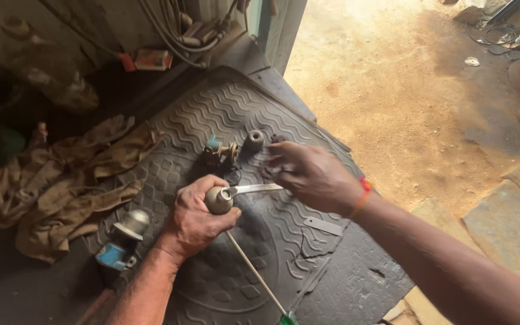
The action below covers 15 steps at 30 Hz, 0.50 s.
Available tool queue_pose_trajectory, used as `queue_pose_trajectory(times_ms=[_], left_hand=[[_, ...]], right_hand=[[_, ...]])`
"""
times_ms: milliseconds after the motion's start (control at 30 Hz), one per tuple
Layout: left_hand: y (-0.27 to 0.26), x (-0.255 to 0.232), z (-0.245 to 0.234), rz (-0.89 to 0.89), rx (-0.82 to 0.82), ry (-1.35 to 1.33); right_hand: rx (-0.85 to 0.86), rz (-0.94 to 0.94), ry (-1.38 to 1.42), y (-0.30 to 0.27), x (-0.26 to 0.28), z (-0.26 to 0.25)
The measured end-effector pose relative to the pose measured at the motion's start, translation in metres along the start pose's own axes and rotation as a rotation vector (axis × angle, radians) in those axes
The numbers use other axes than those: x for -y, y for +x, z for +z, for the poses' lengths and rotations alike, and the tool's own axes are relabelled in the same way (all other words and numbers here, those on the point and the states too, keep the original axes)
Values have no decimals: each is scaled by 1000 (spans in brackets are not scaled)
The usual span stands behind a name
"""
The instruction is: The person disassembles small mechanical components on a rubber mat using a wrench, screwdriver, and metal file. They remove parts, clean internal surfaces, and separate components while working in a workshop setting.
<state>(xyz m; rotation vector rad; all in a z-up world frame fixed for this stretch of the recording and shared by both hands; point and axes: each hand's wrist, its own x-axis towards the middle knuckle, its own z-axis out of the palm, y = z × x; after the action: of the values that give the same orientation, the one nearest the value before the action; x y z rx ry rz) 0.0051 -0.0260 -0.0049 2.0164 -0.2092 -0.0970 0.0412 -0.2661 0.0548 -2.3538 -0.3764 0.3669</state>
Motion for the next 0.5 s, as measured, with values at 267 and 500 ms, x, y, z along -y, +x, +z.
queue_pose_trajectory(times_ms=[267,500], left_hand=[[-13,11,-4,6,-1,-157],[-15,13,-4,129,-26,-203]], right_hand=[[77,-165,-161,-10,33,18],[-330,-254,-80,-45,33,35]])
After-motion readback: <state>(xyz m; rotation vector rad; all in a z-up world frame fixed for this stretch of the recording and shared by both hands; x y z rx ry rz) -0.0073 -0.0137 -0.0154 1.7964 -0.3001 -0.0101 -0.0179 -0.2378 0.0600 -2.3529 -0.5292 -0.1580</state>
